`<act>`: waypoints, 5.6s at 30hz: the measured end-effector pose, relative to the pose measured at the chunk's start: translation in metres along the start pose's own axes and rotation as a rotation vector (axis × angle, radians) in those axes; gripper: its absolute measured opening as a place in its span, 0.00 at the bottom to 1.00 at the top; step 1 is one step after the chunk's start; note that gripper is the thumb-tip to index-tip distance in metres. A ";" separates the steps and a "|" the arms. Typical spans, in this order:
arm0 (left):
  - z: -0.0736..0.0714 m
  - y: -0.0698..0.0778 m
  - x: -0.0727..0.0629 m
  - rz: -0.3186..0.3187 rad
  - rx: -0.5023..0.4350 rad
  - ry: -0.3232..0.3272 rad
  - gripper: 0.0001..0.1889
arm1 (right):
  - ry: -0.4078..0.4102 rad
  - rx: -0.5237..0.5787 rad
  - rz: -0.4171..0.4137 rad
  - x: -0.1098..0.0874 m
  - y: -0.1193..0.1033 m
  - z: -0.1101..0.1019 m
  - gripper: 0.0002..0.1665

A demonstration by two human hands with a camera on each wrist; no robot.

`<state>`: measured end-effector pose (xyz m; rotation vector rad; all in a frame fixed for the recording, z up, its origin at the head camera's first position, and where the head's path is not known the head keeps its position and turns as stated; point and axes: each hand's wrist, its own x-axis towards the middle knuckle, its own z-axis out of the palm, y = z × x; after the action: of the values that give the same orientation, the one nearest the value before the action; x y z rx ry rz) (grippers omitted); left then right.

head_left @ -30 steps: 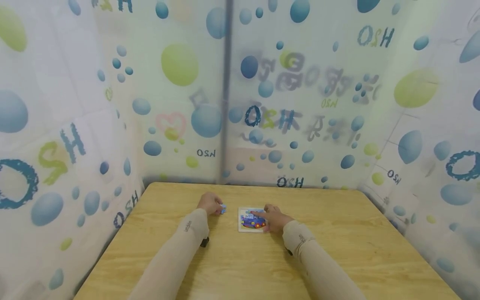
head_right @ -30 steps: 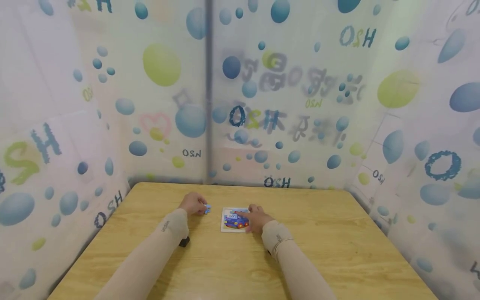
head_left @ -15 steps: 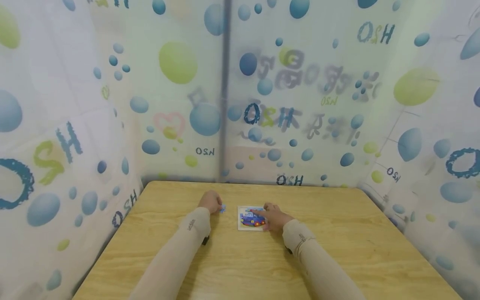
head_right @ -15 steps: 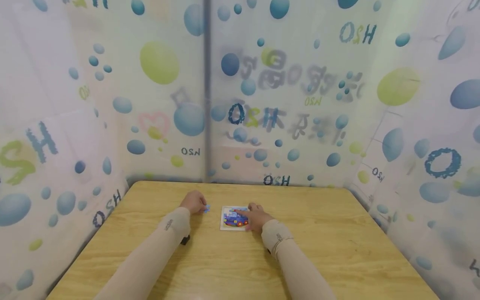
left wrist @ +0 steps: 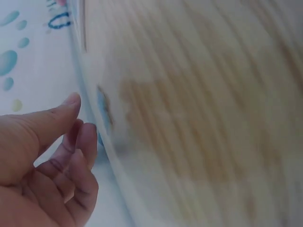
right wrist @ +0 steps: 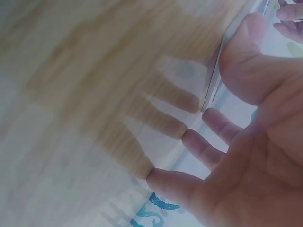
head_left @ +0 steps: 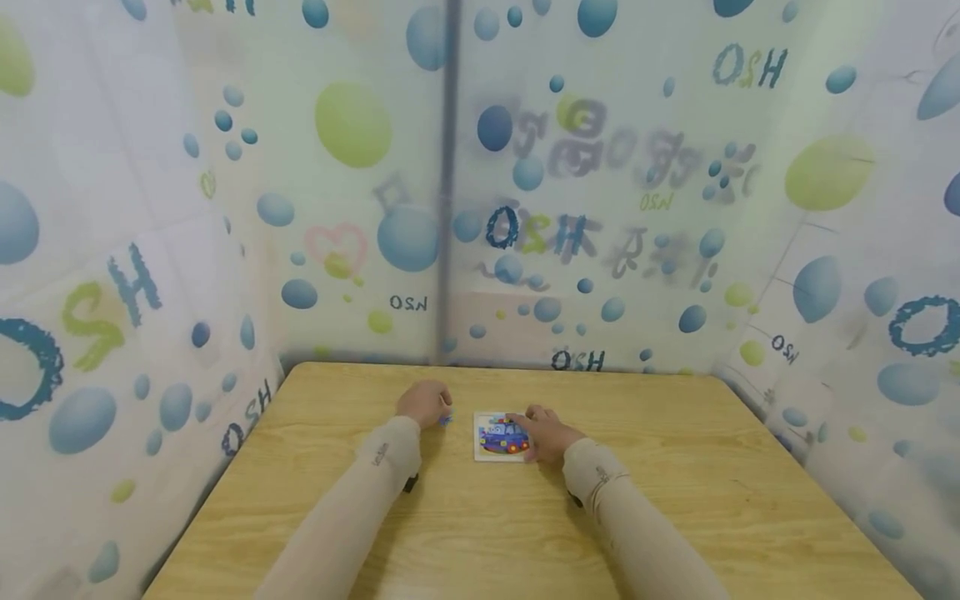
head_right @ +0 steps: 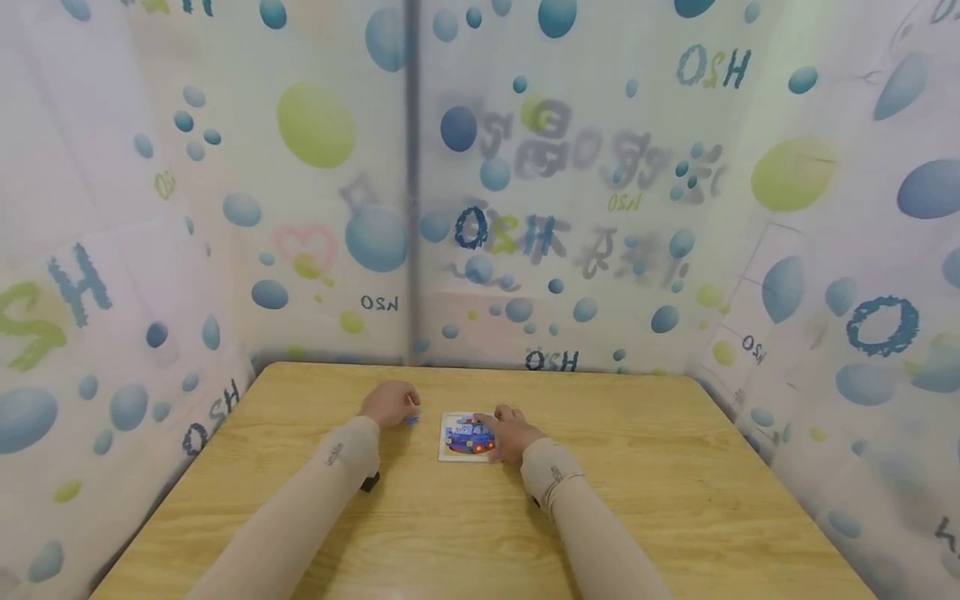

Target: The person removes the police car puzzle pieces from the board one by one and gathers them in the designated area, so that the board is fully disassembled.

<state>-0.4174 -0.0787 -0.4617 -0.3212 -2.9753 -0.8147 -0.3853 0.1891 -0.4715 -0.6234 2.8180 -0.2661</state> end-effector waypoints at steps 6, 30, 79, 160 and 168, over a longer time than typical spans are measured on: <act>0.007 0.014 -0.001 0.080 0.009 -0.015 0.10 | -0.008 0.015 0.002 -0.001 0.000 0.000 0.45; 0.035 0.029 0.006 0.153 0.014 -0.198 0.09 | 0.034 0.001 0.011 0.000 -0.001 0.000 0.43; 0.028 0.034 0.008 0.063 -0.079 -0.317 0.07 | 0.047 -0.248 -0.183 -0.012 -0.012 0.001 0.37; 0.031 0.037 0.008 -0.006 -0.254 -0.218 0.03 | 0.209 -0.332 -0.208 -0.018 -0.002 0.004 0.32; 0.029 0.047 0.007 -0.172 -0.335 -0.216 0.03 | 0.207 -0.332 -0.177 -0.018 -0.004 0.002 0.32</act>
<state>-0.4145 -0.0233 -0.4626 -0.1739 -3.0860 -1.3870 -0.3671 0.1933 -0.4693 -0.9698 3.0353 0.1199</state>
